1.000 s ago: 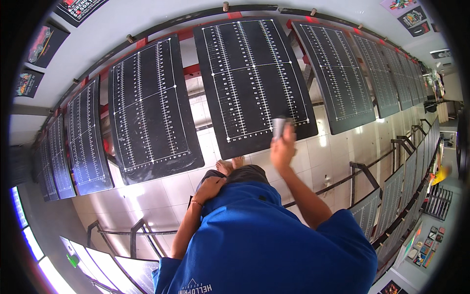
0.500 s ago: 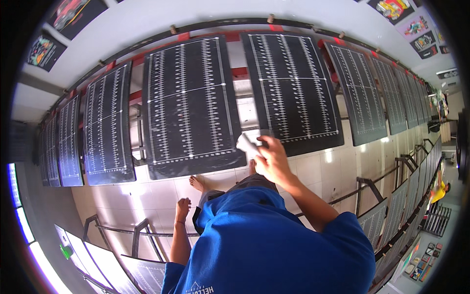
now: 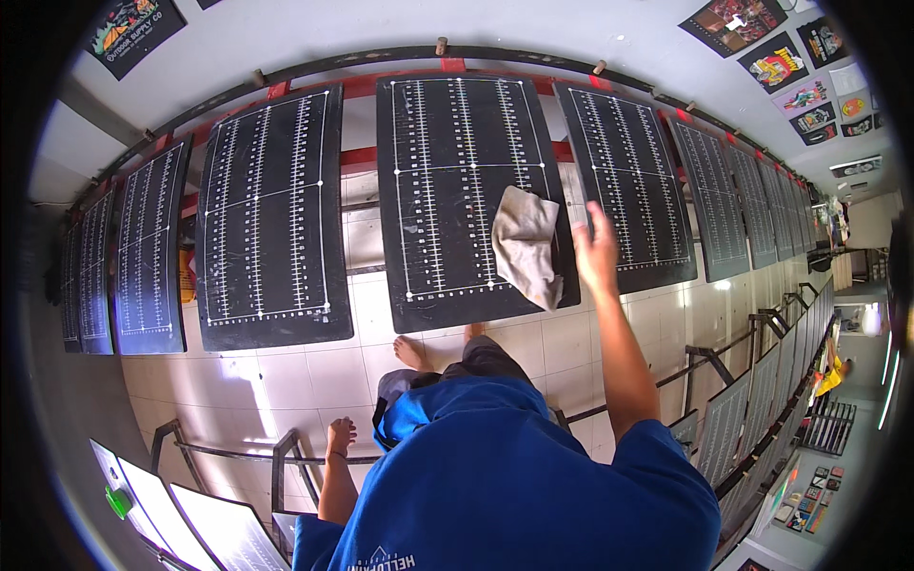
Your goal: The person cleans a large black printing screen by first scrubbing it with a soapy sponge and then wiping it dry with a cloth. They repeat this process on a second screen, using a green scoop to hold the soapy water.
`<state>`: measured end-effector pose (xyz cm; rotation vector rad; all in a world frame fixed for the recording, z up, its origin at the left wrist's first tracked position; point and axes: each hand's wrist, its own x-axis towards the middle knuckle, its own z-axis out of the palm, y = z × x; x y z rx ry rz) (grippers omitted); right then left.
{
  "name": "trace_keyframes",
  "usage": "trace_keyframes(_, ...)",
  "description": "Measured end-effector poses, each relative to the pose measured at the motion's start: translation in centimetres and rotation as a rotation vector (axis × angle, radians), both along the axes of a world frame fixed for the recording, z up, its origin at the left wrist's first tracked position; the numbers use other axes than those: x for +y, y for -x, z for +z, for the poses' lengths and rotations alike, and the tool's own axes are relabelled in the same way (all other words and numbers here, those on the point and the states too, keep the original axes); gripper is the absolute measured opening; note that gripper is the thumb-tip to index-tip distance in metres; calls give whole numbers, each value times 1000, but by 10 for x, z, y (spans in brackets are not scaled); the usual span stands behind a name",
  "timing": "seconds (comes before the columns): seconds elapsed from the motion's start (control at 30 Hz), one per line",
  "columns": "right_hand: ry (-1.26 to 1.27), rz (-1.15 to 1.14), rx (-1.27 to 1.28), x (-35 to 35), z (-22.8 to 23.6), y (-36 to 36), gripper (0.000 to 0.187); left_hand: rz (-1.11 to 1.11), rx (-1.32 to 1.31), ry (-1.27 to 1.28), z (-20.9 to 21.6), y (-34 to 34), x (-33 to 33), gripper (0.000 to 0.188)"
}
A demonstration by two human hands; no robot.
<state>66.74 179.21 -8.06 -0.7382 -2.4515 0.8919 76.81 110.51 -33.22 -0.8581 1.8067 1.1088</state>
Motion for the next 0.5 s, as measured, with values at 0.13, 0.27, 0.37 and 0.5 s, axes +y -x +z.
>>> trace_keyframes(0.13, -304, 395, -331, -45, -50, 16, 85, 80, 109, -54, 23, 29, 11, 31)
trace_keyframes(0.27, -454, 374, -292, -48, -85, 18, 81, -58, 235, -99, 58, 30, 28, 37)
trace_keyframes(0.37, -366, 220, -251, -77, -96, 4, 71, -231, 372, -92, 62, 10, 18, 40)
trace_keyframes(0.5, -421, 80, -298, -134, -86, 20, 66, -179, 263, -65, 41, -13, 10, 36)
